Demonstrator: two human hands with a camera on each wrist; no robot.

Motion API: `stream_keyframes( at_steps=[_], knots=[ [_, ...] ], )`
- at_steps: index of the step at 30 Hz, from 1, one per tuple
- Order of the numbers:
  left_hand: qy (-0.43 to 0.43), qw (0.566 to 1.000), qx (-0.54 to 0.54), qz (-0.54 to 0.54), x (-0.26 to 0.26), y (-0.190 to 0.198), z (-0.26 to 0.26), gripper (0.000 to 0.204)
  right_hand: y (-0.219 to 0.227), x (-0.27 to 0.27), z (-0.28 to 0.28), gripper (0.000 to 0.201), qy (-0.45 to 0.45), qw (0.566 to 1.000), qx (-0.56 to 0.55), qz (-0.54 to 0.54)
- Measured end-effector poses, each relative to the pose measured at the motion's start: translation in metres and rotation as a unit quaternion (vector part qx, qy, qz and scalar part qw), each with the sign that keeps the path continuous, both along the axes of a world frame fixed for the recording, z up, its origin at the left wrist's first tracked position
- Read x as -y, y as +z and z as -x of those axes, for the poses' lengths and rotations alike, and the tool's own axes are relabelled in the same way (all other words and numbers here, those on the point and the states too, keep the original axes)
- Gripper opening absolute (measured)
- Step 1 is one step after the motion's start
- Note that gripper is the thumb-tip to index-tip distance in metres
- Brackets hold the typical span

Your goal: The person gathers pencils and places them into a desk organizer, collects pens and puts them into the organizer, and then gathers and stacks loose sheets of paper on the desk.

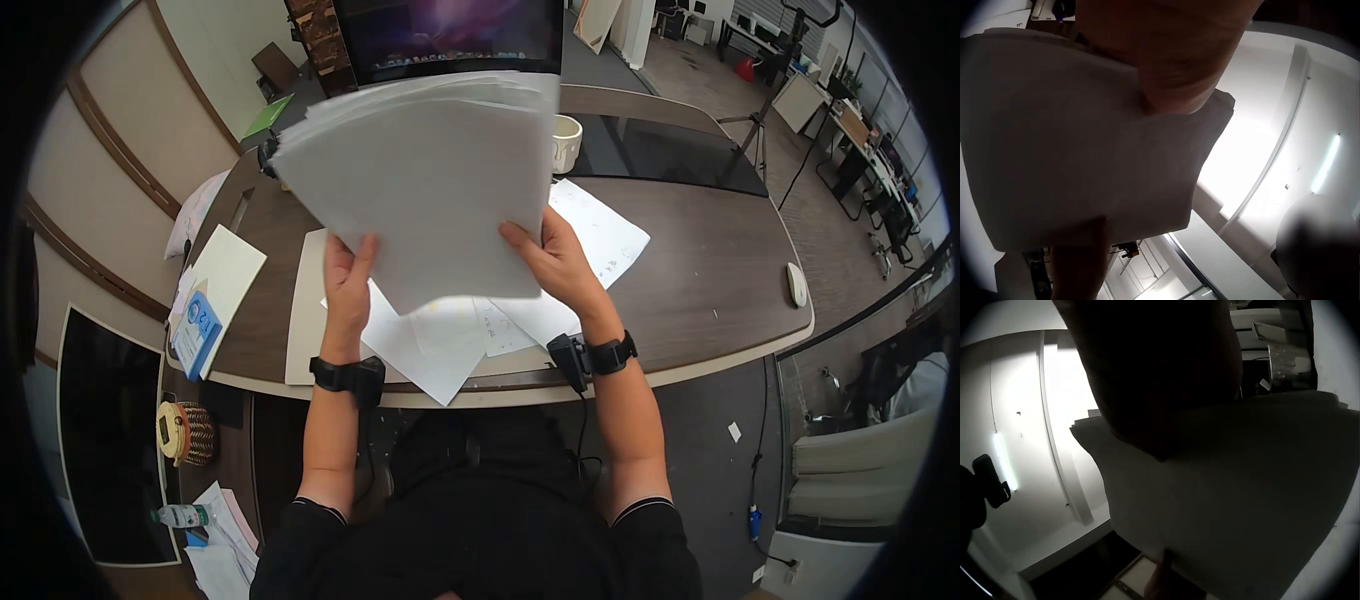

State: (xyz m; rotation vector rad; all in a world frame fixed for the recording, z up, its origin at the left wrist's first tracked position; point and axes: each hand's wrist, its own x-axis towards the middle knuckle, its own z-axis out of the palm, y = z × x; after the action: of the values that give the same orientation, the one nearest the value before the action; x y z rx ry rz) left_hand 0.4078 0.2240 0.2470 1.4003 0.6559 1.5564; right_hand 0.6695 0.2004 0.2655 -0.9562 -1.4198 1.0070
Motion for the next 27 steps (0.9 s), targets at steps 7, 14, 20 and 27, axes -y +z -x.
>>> stream_keyframes(
  at_steps=[7,14,20,27],
  knots=[
    [0.025,0.994,-0.08,-0.064,0.024,0.005,0.003,0.038,-0.016,0.011,0.014,0.038,-0.054,0.994,-0.081,-0.051],
    [0.033,0.994,-0.075,-0.079,0.024,0.011,0.005,0.037,0.01,0.016,0.013,0.041,-0.039,0.986,-0.125,-0.099],
    [0.063,0.987,-0.123,-0.088,0.027,0.008,-0.001,0.052,-0.003,0.013,0.011,0.055,-0.059,0.997,-0.031,-0.044],
    [0.012,0.991,-0.134,-0.008,0.007,-0.017,0.003,0.049,-0.023,0.01,-0.005,0.034,-0.004,0.998,0.033,0.059]
  ],
)
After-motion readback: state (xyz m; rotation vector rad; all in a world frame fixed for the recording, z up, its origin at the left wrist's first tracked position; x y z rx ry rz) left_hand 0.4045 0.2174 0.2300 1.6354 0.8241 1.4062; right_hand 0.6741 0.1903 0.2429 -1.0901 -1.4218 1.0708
